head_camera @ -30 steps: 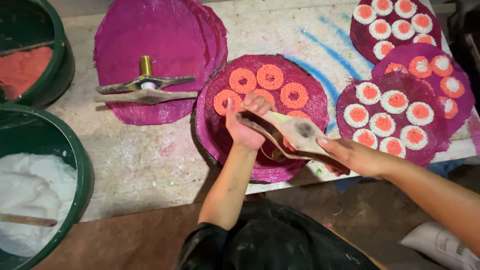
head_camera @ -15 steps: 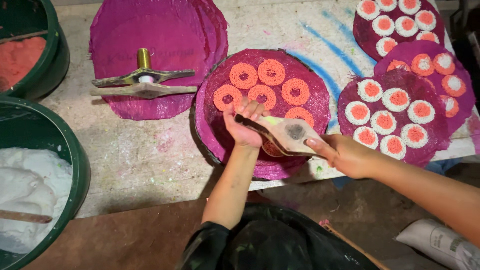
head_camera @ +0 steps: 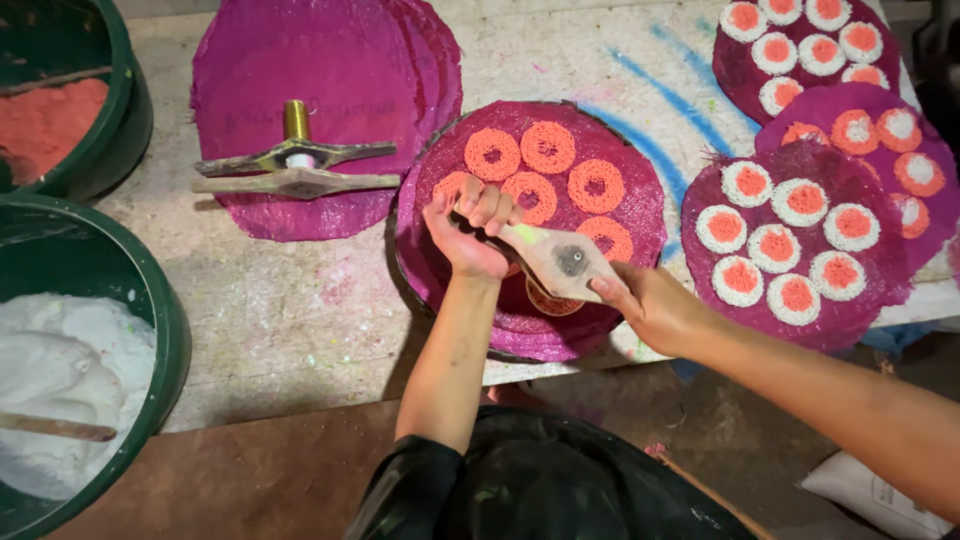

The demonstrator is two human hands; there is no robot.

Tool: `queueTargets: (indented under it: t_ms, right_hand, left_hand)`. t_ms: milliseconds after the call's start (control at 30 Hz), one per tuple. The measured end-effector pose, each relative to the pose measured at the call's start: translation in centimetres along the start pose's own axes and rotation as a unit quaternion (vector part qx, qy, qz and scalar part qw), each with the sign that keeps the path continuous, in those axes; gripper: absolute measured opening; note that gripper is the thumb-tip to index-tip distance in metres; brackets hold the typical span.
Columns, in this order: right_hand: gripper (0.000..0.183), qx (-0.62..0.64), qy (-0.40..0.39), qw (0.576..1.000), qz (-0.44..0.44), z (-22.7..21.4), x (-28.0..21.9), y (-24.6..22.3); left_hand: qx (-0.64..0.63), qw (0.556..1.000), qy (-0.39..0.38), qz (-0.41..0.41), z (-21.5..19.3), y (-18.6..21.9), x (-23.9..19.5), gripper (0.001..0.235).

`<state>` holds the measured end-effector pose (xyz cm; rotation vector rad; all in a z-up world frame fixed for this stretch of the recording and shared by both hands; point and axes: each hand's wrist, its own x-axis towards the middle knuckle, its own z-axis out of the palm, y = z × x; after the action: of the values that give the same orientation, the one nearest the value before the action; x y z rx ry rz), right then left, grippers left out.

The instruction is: The person makes pastries by filling a wooden mold with pink and white dough to create patterned discs, which are then placed on mats.

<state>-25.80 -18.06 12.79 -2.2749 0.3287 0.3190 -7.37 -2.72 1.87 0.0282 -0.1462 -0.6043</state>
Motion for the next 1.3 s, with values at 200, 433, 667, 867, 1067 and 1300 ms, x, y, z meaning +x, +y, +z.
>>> queueTargets:
  t_ms: [200,433,667,867,1067,1300]
  right_hand:
    - [0.071,0.004,-0.079,0.973,0.217,-1.5,-1.6,2.8]
    - [0.078,0.219,0.026,0.973,0.074,-4.5,-8.9,12.5]
    - [0.09,0.46,0.186,0.868,-0.025,3.3,-12.8,15.2]
    - [0.088,0.57,0.256,0.778,-0.069,6.6,-11.3,13.8]
    - [0.085,0.483,0.218,0.839,-0.125,7.2,-5.8,12.5]
    - [0.056,0.267,0.159,0.925,-0.22,9.7,14.4,-0.5]
  left_hand:
    - [-0.099,0.993,0.046,-0.043,0.9,-1.9,-2.0,0.035]
    - [0.803,0.587,-0.035,-0.092,2.9,-0.7,-6.0,0.081]
    - [0.912,0.385,-0.117,-0.077,3.3,-2.0,-8.2,0.12]
    - [0.886,0.458,-0.074,0.013,6.6,0.3,-9.1,0.11]
    - [0.91,0.408,0.069,-0.013,8.5,9.7,-10.8,0.11]
    - [0.911,0.342,0.193,-0.126,2.5,21.3,-15.4,0.121]
